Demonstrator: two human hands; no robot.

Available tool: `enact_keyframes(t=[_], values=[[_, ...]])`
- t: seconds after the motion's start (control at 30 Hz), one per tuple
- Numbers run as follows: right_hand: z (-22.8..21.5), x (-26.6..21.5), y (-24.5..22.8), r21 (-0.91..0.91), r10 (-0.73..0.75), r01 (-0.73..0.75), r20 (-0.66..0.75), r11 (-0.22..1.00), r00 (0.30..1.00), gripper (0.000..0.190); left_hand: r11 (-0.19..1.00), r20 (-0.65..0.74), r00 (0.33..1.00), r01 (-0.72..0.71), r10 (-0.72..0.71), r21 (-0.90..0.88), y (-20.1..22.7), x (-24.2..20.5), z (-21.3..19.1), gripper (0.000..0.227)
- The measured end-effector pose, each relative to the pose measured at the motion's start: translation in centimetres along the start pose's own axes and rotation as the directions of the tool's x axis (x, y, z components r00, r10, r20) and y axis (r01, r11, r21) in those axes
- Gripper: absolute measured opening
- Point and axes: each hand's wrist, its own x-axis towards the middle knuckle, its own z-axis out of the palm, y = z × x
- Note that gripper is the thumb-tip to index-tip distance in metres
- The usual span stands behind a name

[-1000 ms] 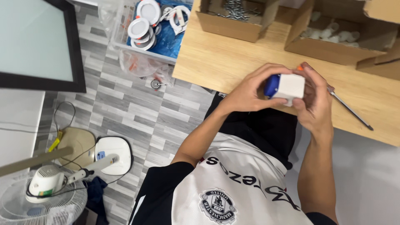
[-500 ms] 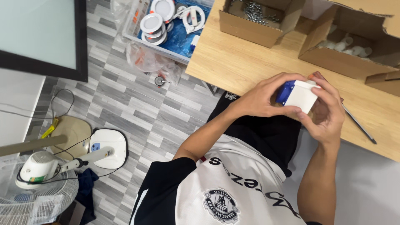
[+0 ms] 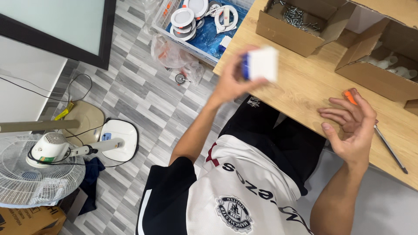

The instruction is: The person assembles a blue electrical component by inserting white plastic pieces and securing them with screws using an orange screwdriver. They repeat this process for a second component, handling screws and white plastic inserts from nearby boxes.

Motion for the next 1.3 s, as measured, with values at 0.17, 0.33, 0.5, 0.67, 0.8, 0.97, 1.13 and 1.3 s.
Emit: enact_keyframes(t=[0.17, 0.33, 0.5, 0.67, 0.8, 0.97, 1.13, 1.3], values=[[-0.2, -0.2, 0.8, -0.005, 0.024, -0.024, -0.007, 1.0, 1.0, 0.081, 0.99, -0.444, 0.896, 0.054, 0.008, 0.126, -0.4, -0.3, -6.2, 0.057], [0.0, -0.1, 0.1, -0.043, 0.028, -0.029, -0.004, 0.999, 1.0, 0.076, 0.994, -0.608, 0.789, 0.105, -0.09, -0.01, -2.6, 2.4, -12.0, 0.069], [0.0, -0.2, 0.6, -0.068, 0.016, -0.017, -0.015, 0.998, 1.0, 0.074, 0.835, -0.648, 0.721, 0.496, -0.243, 0.238, -11.1, 5.2, -17.3, 0.072], [-0.1, -1.0, 3.1, 0.01, 0.013, -0.013, -0.028, 1.0, 1.0, 0.067, 0.447, -0.475, 0.856, 0.513, -0.204, 0.733, -26.2, 4.8, -22.4, 0.086], [-0.5, -1.2, 5.4, 0.013, -0.036, 0.038, -0.098, 0.999, 0.994, 0.081, 0.291, -0.495, 0.779, 0.611, -0.386, 0.736, -30.0, 5.2, -21.4, 0.083], [-0.2, -0.2, 3.2, -0.021, -0.032, 0.03, -0.092, 0.999, 0.995, 0.069, 0.055, -0.478, 0.711, 0.584, -0.515, 0.81, -31.2, 5.1, -21.5, 0.044], [-0.4, -0.1, 2.6, -0.076, -0.072, 0.065, -0.103, 0.995, 0.992, 0.061, 0.444, -0.481, 0.823, 0.569, -0.304, 0.692, -27.2, 9.6, -21.7, 0.033], [-0.6, 0.2, 1.9, -0.128, -0.093, 0.08, -0.096, 0.989, 0.991, 0.052, 0.748, -0.445, 0.888, 0.217, 0.117, 0.628, -6.7, 16.4, -12.9, 0.038]])
